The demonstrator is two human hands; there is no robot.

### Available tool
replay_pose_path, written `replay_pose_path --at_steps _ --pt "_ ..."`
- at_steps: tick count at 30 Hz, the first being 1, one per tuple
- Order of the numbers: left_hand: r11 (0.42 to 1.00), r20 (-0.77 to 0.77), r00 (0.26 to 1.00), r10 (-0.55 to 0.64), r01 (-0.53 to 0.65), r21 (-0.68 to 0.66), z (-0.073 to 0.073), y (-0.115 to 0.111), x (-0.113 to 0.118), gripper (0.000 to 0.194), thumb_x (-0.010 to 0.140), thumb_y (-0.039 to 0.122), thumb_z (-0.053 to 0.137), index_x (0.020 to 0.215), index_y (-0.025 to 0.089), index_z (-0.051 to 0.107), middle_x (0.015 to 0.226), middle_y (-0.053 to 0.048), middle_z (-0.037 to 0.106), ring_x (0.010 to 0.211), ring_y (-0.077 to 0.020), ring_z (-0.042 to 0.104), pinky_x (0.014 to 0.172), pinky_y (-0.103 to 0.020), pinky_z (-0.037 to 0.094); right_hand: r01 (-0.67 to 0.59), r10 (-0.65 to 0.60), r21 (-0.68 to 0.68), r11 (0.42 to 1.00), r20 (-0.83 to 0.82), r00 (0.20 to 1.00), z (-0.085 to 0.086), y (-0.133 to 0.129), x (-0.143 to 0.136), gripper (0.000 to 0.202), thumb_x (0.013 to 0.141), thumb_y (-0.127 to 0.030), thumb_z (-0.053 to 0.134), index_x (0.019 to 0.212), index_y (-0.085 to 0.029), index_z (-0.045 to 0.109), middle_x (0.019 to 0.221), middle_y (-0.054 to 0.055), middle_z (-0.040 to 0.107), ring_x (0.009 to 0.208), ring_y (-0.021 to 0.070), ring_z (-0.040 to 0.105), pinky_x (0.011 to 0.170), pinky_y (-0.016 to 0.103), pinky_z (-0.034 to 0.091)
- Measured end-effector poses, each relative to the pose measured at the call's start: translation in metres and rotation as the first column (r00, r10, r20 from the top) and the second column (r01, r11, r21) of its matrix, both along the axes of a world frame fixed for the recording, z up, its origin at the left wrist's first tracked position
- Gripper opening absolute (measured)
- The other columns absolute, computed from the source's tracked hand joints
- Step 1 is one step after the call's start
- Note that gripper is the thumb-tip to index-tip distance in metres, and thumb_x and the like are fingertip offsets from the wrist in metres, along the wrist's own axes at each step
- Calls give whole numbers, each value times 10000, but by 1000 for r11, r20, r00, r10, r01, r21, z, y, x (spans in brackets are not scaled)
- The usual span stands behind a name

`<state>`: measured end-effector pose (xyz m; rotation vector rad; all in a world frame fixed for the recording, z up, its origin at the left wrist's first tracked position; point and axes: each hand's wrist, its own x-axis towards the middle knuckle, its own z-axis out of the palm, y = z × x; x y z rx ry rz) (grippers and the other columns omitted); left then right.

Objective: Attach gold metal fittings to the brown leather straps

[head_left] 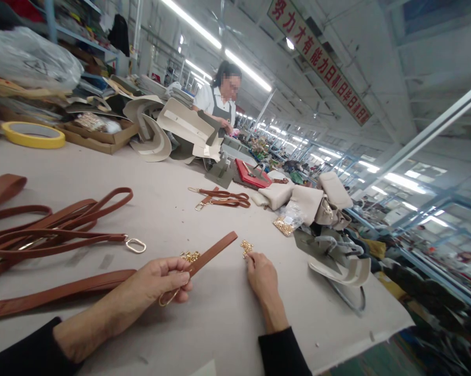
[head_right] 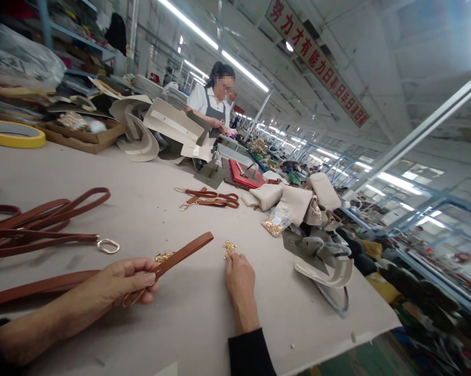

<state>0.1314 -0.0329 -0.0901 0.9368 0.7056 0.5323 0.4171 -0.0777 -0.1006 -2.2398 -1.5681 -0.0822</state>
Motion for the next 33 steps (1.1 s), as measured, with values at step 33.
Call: replay_pose_path --at_steps 33 --pt "707 -104 935 338 -179 684 7 -9 -3 136 843 240 488 773 176 585 624 41 516 599 -116 475 578 -219 364 -538 663 477 695 -136 736 25 -10 -141 134 881 -124 514 899 -210 615 853 22 660 786 142 602 706 253 472"
